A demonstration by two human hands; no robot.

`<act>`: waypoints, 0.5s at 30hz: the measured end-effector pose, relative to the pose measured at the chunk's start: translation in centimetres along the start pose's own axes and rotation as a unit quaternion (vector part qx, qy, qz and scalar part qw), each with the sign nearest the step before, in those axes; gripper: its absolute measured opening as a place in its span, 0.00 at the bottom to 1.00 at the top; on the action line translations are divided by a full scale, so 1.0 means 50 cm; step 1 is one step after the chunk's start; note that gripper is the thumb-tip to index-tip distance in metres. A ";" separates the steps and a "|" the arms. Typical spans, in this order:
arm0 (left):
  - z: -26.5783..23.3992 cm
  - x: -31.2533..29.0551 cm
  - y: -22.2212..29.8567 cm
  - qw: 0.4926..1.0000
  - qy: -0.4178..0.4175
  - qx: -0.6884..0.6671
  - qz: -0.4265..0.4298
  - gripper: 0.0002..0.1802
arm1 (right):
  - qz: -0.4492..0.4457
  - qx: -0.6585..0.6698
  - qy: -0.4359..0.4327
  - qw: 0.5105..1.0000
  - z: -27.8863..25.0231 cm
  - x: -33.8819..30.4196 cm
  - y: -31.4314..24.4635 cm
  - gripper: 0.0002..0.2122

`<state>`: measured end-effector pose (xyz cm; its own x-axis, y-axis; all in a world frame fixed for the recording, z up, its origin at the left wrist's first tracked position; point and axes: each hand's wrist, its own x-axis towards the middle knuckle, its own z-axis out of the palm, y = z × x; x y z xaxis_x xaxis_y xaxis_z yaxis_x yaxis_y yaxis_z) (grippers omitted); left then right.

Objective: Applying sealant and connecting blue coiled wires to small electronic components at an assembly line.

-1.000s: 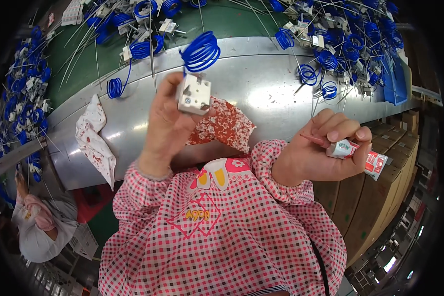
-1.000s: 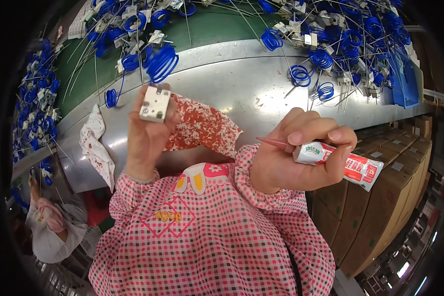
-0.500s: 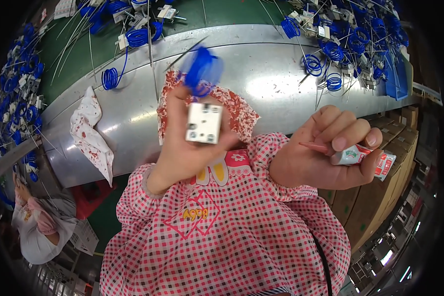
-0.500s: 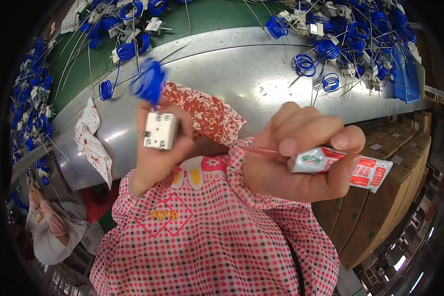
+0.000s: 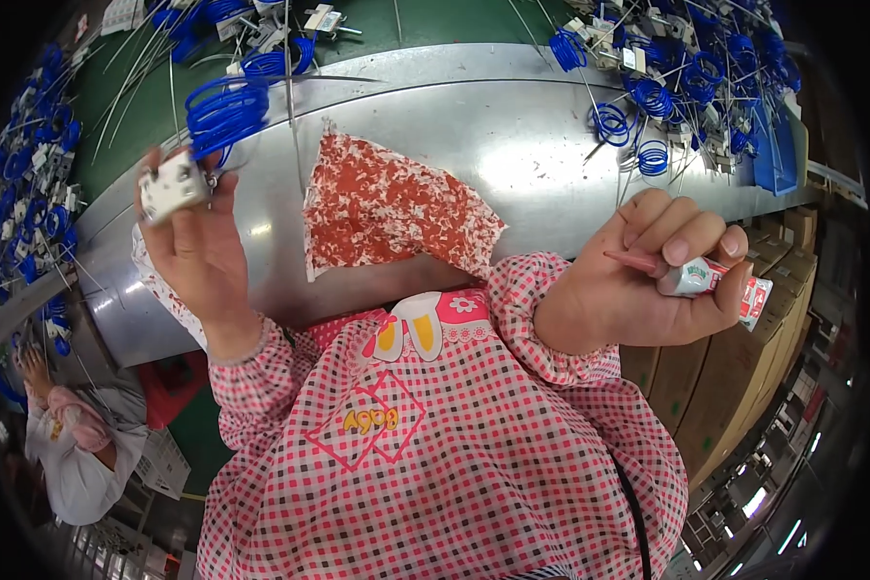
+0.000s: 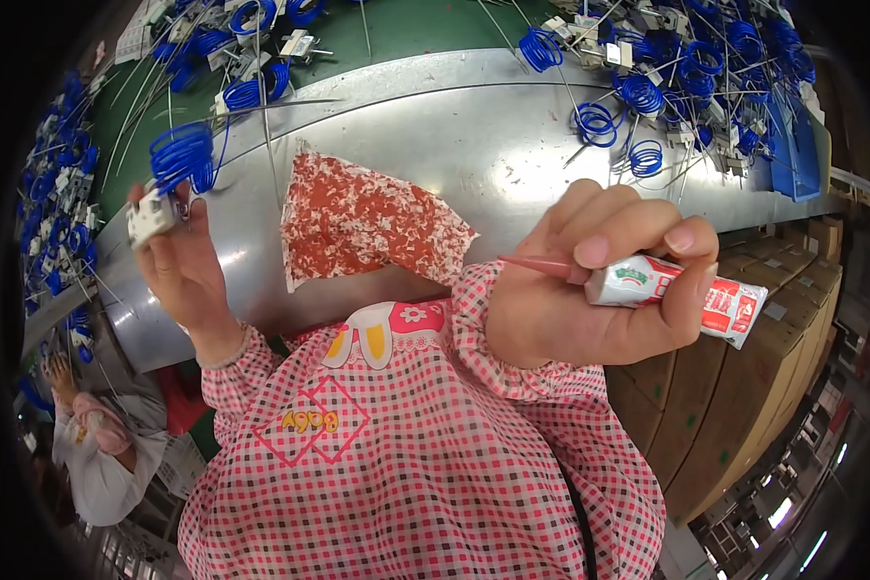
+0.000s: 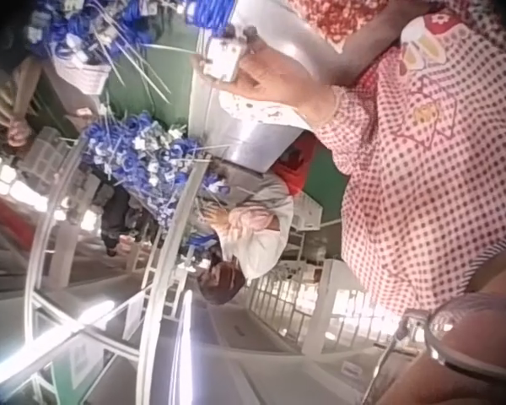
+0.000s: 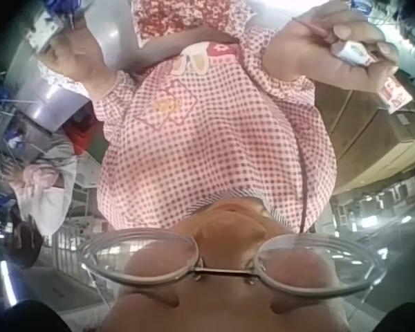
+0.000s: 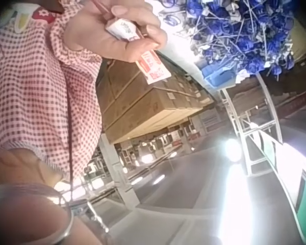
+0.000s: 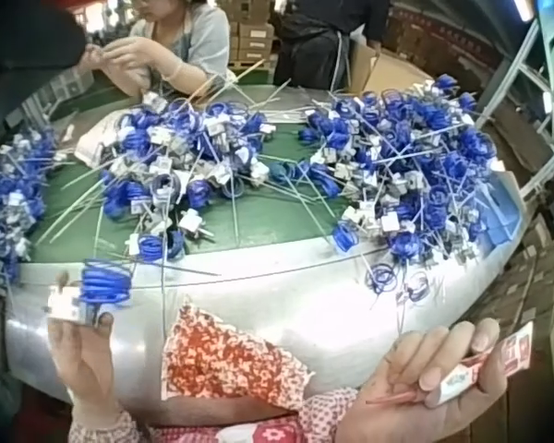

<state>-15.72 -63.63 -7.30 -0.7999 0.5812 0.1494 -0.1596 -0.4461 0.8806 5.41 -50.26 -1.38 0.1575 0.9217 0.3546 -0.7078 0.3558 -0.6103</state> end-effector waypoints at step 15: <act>0.145 -0.040 -0.054 0.855 -0.308 -0.179 -0.377 0.20 | 0.031 -0.025 -0.037 0.999 0.029 -0.004 -0.002 0.09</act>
<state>-9.50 -58.64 -6.69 0.0476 0.9943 -0.0951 -0.7504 0.0984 0.6536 4.44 -50.68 -0.34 0.0620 0.9292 0.3644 -0.6791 0.3068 -0.6668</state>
